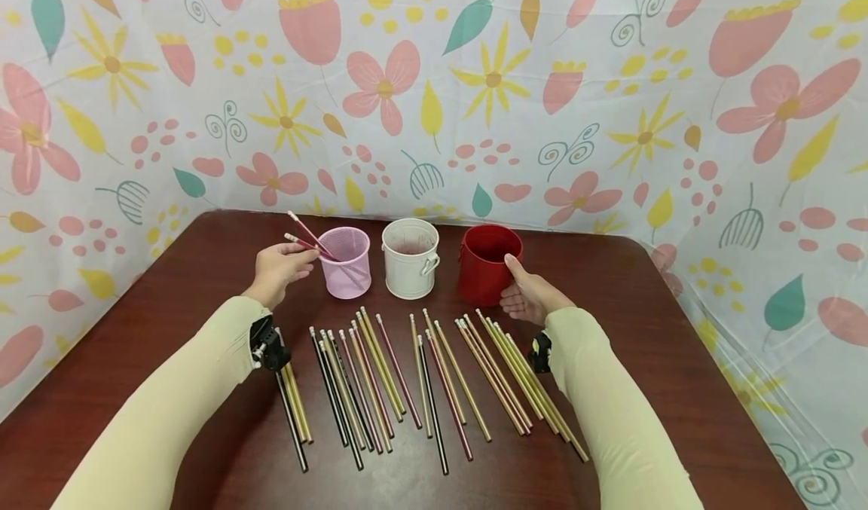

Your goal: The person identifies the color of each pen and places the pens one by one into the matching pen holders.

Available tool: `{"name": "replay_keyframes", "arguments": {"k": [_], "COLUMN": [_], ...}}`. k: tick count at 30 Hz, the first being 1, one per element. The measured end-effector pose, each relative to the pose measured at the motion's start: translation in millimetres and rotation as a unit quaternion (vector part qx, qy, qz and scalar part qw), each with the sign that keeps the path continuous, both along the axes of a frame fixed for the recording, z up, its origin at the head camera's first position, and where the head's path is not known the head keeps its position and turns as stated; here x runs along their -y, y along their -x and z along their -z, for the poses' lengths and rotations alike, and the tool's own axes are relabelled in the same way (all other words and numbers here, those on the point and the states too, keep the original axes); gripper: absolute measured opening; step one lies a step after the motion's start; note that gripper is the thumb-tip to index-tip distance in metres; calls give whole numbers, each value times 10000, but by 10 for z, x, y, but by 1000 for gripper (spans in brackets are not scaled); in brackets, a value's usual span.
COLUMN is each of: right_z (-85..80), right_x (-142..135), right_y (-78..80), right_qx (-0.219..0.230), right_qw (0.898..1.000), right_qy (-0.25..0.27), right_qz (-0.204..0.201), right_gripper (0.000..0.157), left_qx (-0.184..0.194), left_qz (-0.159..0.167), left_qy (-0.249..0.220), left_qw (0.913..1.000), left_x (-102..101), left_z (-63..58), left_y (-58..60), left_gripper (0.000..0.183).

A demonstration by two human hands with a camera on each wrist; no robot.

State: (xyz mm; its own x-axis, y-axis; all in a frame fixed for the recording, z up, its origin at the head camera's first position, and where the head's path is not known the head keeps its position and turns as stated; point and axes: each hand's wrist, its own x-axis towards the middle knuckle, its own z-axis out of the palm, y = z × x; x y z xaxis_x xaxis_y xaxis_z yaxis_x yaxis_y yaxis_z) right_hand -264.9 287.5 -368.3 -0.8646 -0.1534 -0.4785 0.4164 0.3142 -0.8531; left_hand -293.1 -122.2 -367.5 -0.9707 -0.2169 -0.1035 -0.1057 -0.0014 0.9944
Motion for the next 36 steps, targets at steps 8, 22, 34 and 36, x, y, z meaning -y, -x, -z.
{"name": "replay_keyframes", "arguments": {"k": [8, 22, 34, 36], "right_z": [-34, -28, -12, -14], "right_x": [-17, -2, 10, 10], "right_y": [-5, -1, 3, 0], "right_qx": [13, 42, 53, 37], "right_qw": [10000, 10000, 10000, 10000], "right_qy": [-12, -52, 6, -13], "right_qz": [-13, 62, 74, 73], "right_gripper": [103, 101, 100, 99], "left_qx": [613, 1328, 1418, 1473], "left_qz": [1714, 3866, 3684, 3680], "left_qy": [1050, 3734, 4818, 4796], "left_qw": [9777, 8328, 7823, 7828], "left_x": [2, -430, -553, -554], "left_z": [34, 104, 213, 213], "left_y": [-140, -414, -451, -457], "left_gripper": [31, 17, 26, 28]}}
